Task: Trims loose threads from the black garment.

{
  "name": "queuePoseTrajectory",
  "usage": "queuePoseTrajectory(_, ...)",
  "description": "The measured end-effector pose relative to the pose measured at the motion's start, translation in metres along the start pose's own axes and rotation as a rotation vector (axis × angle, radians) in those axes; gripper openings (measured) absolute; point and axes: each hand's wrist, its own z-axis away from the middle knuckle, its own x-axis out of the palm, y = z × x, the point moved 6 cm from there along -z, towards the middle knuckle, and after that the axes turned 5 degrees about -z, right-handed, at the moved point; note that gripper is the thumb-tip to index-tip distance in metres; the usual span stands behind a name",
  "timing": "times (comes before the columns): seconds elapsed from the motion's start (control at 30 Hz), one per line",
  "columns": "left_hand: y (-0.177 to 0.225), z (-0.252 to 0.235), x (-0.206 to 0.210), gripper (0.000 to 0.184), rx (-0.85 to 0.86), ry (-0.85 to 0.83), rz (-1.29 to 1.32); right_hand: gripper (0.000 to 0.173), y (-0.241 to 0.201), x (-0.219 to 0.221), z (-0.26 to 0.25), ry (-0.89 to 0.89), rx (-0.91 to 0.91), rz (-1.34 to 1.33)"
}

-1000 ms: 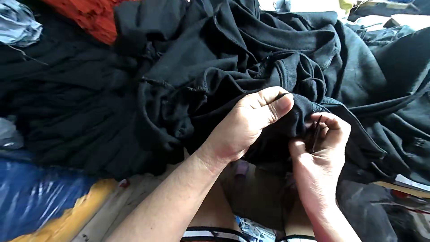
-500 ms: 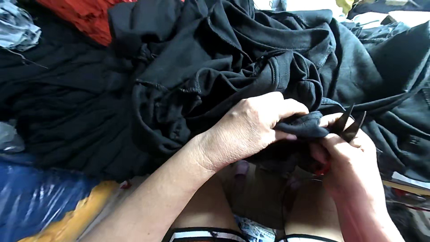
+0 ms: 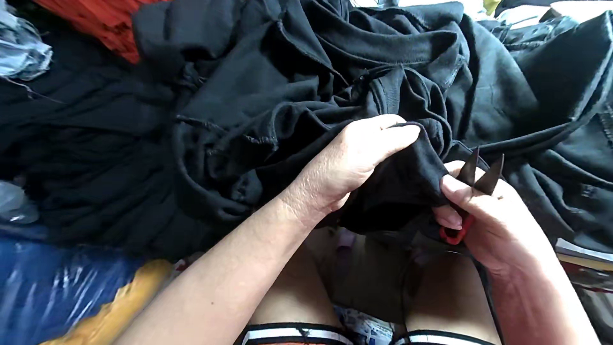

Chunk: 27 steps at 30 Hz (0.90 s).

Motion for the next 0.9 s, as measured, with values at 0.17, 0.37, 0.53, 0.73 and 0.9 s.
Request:
queuePoseTrajectory(0.17, -0.031, -0.012, -0.003, 0.018, -0.091, 0.004, -0.112, 0.021, 0.002, 0.004, -0.007, 0.134, 0.020, -0.197)
queuePoseTrajectory(0.37, -0.057, -0.027, 0.001, 0.016, -0.078, -0.003, -0.133, 0.023, 0.006, 0.002, -0.009, 0.113, 0.019, -0.260)
queuePoseTrajectory(0.53, -0.059, -0.027, 0.001, 0.021, 0.022, -0.038, -0.120, 0.024, 0.007, 0.001, -0.009, 0.087, 0.005, -0.291)
queuePoseTrajectory(0.73, 0.022, 0.014, 0.006, 0.015, -0.387, 0.031, -0.210, 0.012, 0.004, 0.001, -0.007, 0.066, -0.113, 0.061)
queuePoseTrajectory(0.9, 0.054, 0.039, 0.004, 0.033, -0.024, -0.052, -0.813, 0.011, 0.000, 0.002, -0.007, 0.187, -0.189, 0.207)
